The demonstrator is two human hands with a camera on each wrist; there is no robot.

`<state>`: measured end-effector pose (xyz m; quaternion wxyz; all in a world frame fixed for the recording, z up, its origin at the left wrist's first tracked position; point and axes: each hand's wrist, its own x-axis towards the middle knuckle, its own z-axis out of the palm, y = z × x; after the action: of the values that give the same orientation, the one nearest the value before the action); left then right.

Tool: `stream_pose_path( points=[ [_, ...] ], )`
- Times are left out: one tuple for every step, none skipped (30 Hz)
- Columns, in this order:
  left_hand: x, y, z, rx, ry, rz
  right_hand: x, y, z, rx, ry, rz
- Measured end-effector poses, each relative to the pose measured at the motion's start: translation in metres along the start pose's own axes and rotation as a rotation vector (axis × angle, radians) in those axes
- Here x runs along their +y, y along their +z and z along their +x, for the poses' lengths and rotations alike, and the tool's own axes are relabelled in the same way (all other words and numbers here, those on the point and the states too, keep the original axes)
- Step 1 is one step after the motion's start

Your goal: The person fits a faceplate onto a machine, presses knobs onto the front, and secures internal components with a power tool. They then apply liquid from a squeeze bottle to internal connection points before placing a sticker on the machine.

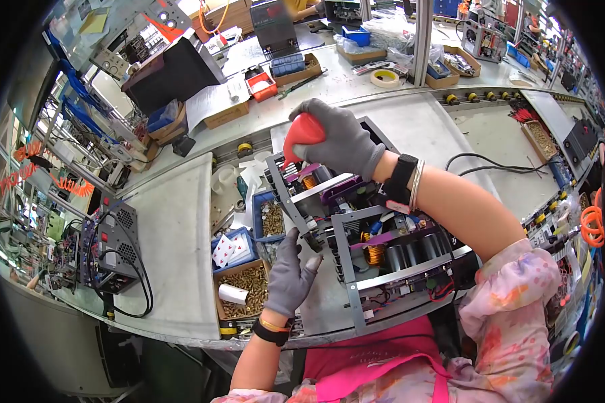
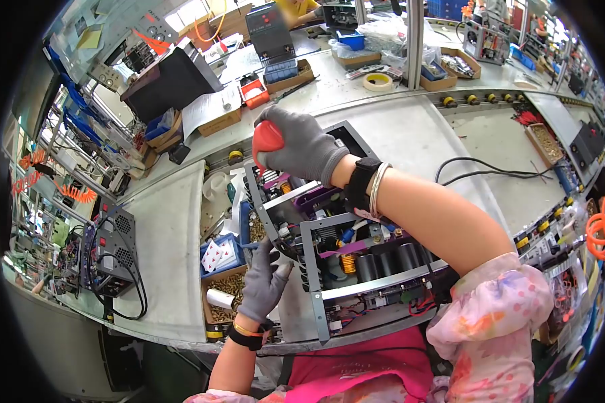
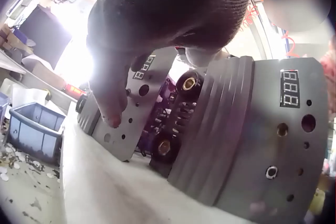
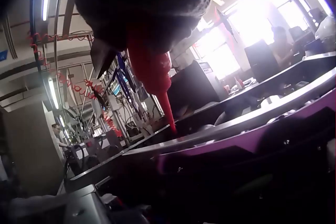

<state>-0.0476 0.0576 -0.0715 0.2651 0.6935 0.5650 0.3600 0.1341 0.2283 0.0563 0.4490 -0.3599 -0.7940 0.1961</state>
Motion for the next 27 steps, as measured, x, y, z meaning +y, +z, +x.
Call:
stream_pose_path(
  points=[
    [0.0,0.0,0.001,-0.005,0.001,0.021,0.0,0.001,-0.001,-0.002,-0.018,-0.014],
    [-0.002,0.0,0.003,-0.008,0.014,0.053,-0.001,0.002,-0.003,-0.004,-0.036,-0.028],
    [-0.004,0.001,0.004,-0.011,0.027,0.084,-0.001,0.003,-0.005,-0.007,-0.055,-0.043],
    [-0.004,0.001,0.006,-0.013,0.039,0.115,0.0,0.004,-0.005,0.0,-0.102,-0.045],
    [-0.002,-0.002,0.009,-0.064,0.002,0.15,0.001,0.006,-0.005,0.009,-0.149,-0.045],
    [0.004,-0.007,0.014,-0.117,-0.035,0.186,0.002,0.008,-0.005,0.02,-0.196,-0.045],
    [0.008,-0.012,0.02,-0.168,-0.07,0.222,0.003,0.01,-0.004,0.049,-0.223,-0.033],
    [0.01,-0.017,0.026,-0.214,-0.067,0.241,0.005,0.012,-0.003,0.08,-0.252,-0.021],
    [0.012,-0.024,0.032,-0.261,-0.062,0.261,0.001,0.01,-0.002,0.113,-0.28,-0.009],
    [0.014,-0.028,0.037,-0.306,-0.057,0.281,-0.001,0.004,-0.002,0.116,-0.23,0.006],
    [0.014,-0.031,0.041,-0.329,-0.058,0.329,-0.004,-0.005,-0.003,0.119,-0.181,0.023],
    [0.015,-0.033,0.041,-0.324,-0.036,0.347,-0.01,-0.017,-0.004,0.12,-0.13,0.04],
    [0.015,-0.033,0.041,-0.322,-0.015,0.363,-0.012,-0.032,-0.005,0.111,-0.064,0.049],
    [0.016,-0.033,0.04,-0.321,0.007,0.375,-0.008,-0.044,-0.006,0.175,-0.144,0.089],
    [0.017,-0.032,0.04,-0.321,-0.018,0.369,-0.011,-0.066,-0.011,0.17,-0.134,0.079],
    [0.017,-0.031,0.039,-0.319,-0.038,0.361,-0.013,-0.089,-0.021,0.149,-0.011,0.17],
    [0.019,-0.03,0.04,-0.316,-0.057,0.349,-0.013,-0.109,-0.031,0.156,0.04,0.199],
    [0.024,-0.03,0.042,-0.337,-0.119,0.372,-0.022,-0.131,-0.044,0.127,0.17,0.267],
    [0.015,-0.026,0.043,-0.302,-0.063,0.342,-0.011,-0.146,-0.056,0.141,0.19,0.293],
    [0.005,-0.023,0.041,-0.271,-0.01,0.313,-0.002,-0.158,-0.066,0.156,0.214,0.319],
    [0.004,-0.021,0.041,-0.249,0.021,0.279,0.004,-0.166,-0.074,0.161,0.269,0.313],
    [0.001,-0.02,0.041,-0.25,0.042,0.259,0.009,-0.172,-0.083,0.169,0.329,0.311],
    [0.001,-0.02,0.042,-0.241,0.051,0.274,0.014,-0.176,-0.091,0.181,0.391,0.311],
    [0.001,-0.021,0.042,-0.236,0.058,0.293,0.019,-0.177,-0.096,0.168,0.395,0.3],
    [-0.002,-0.021,0.041,-0.25,0.041,0.307,0.024,-0.173,-0.1,0.156,0.399,0.293],
    [-0.004,-0.021,0.042,-0.255,0.059,0.3,0.027,-0.17,-0.102,0.143,0.399,0.287],
    [-0.007,-0.021,0.042,-0.256,0.076,0.294,0.029,-0.166,-0.103,0.145,0.397,0.289]
  ],
)
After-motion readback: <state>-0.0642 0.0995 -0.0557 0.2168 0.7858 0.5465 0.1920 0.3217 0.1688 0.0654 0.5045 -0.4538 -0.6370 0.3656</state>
